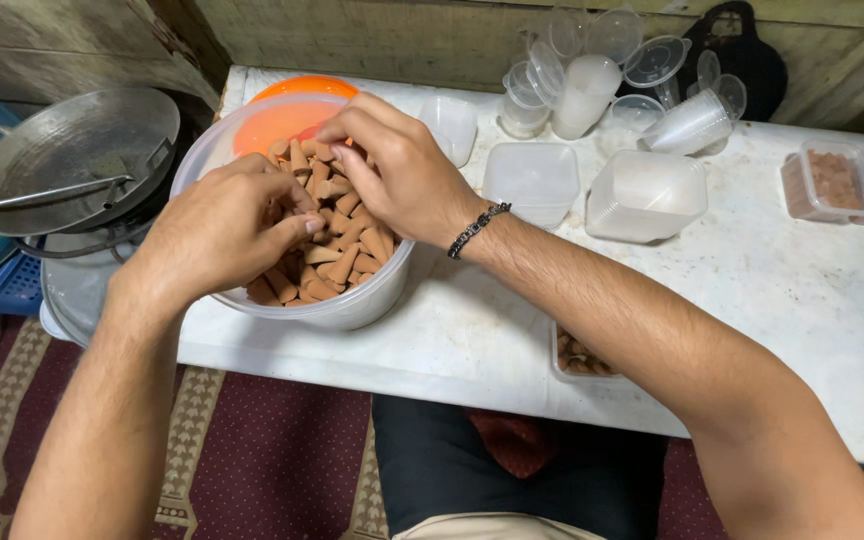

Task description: The person picks up incense cones from a large plastic container and arranges them in a small clear plastic box.

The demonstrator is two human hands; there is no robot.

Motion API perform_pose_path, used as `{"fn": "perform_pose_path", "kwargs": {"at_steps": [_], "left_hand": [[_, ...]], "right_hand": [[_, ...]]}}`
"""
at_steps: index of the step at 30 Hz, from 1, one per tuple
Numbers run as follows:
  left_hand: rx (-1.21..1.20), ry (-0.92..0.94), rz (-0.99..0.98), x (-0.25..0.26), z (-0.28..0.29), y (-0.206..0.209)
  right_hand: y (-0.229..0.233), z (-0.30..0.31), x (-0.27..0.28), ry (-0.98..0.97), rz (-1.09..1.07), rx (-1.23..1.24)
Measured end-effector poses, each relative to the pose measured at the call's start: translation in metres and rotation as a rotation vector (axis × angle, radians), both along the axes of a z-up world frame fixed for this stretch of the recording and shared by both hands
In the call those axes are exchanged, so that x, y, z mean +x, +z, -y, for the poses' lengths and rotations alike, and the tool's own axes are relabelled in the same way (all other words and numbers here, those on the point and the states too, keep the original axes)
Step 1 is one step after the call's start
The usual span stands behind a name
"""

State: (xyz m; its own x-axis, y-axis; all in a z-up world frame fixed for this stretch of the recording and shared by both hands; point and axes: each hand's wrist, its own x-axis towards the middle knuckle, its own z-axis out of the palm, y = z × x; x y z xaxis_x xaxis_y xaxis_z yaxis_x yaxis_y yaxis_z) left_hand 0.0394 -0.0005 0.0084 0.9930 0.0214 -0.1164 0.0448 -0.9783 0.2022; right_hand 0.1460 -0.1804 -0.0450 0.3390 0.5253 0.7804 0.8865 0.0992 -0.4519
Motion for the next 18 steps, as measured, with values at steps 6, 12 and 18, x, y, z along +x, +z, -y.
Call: {"fn": "perform_pose_path", "kwargs": {"at_steps": [6, 12, 18], "left_hand": [[0.011, 0.079, 0.062, -0.018, 0.015, 0.019], [-0.082, -0.041, 0.345, -0.032, 0.03, 0.021], [-0.181, -0.211, 0.535, -0.043, 0.072, 0.022]], "right_hand": [[0.019, 0.033, -0.021, -0.053, 0.205, 0.121], [0.024, 0.092, -0.025, -0.148, 0.182, 0.083], [0.01, 0.144, -0.034, -0.25, 0.153, 0.105]]}}
